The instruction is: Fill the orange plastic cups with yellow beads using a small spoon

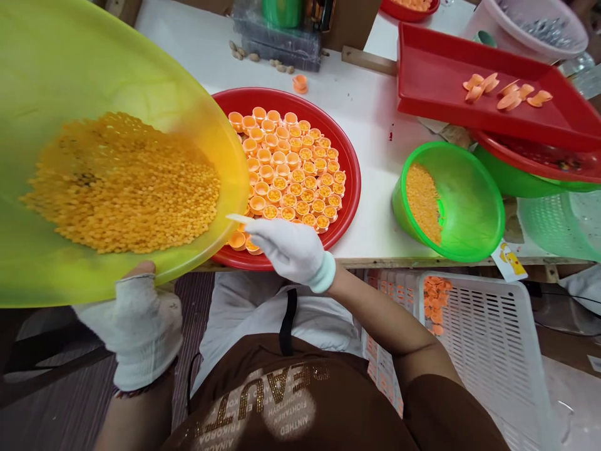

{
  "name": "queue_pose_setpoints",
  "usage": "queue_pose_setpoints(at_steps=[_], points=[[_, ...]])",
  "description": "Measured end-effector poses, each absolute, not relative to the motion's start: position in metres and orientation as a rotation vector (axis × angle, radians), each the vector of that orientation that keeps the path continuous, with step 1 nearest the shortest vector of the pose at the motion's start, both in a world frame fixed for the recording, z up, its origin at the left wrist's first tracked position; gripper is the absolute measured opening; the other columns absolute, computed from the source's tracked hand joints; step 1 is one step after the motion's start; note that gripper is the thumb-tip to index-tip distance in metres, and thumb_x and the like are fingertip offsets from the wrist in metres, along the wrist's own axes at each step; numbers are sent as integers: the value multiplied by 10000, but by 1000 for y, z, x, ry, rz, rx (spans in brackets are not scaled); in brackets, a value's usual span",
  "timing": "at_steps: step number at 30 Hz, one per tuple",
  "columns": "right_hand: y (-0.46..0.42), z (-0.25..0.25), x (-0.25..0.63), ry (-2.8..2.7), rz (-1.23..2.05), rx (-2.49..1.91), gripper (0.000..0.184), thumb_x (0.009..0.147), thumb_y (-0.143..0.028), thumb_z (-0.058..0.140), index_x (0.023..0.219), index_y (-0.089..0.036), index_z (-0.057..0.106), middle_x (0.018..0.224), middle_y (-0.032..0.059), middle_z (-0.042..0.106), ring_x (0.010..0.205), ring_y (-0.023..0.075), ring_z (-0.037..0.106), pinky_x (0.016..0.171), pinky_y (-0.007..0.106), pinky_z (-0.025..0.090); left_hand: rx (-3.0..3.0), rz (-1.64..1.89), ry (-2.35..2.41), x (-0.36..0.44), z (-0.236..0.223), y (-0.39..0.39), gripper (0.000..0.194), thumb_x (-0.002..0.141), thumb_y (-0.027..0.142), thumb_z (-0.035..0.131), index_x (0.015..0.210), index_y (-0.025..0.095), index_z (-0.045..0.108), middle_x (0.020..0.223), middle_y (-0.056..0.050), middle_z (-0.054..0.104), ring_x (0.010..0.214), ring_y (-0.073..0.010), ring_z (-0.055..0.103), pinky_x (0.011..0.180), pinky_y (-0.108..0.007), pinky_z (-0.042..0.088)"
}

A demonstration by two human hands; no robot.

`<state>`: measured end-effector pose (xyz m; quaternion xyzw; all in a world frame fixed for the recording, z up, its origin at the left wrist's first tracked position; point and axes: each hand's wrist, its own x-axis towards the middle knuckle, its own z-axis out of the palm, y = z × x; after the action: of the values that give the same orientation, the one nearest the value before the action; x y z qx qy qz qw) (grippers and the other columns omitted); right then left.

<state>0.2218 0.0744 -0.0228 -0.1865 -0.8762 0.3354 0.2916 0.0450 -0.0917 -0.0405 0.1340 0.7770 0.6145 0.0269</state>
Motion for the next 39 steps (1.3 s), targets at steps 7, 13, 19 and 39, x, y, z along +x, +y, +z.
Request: queue_pose_setpoints(at_steps=[7,13,19,39], points=[[66,-27,151,-2235,1258,-714,203,1073,-319,561,1057,-205,728,1044,60,807,966,175,771,953,305,609,386,1986,2357,60,-48,-93,713,784,403,815,1394,170,528,1478,-185,643,1336,-353,672,1230,-533,520],[48,-23,143,-1524,2101,-1082,198,1036,-389,604,1025,-198,656,681,-51,671,448,87,591,398,193,465,499,1926,2363,59,-51,-96,666,849,530,814,1382,240,540,1501,-159,640,1510,-380,533,1306,-494,441],[76,-22,160,-1123,2255,-1032,349,964,-506,735,1045,-181,637,661,-48,676,443,78,573,350,169,421,365,2001,2296,56,-42,-95,745,791,407,827,1424,172,511,1518,-184,625,1431,-352,610,1288,-528,469],[105,-36,201,-1943,1105,-709,285,1078,-451,556,1136,-220,711,816,13,708,630,124,652,677,299,586,392,1985,2357,34,-32,-96,639,737,323,803,1333,186,618,1492,-112,662,1469,-335,571,1338,-527,374]])
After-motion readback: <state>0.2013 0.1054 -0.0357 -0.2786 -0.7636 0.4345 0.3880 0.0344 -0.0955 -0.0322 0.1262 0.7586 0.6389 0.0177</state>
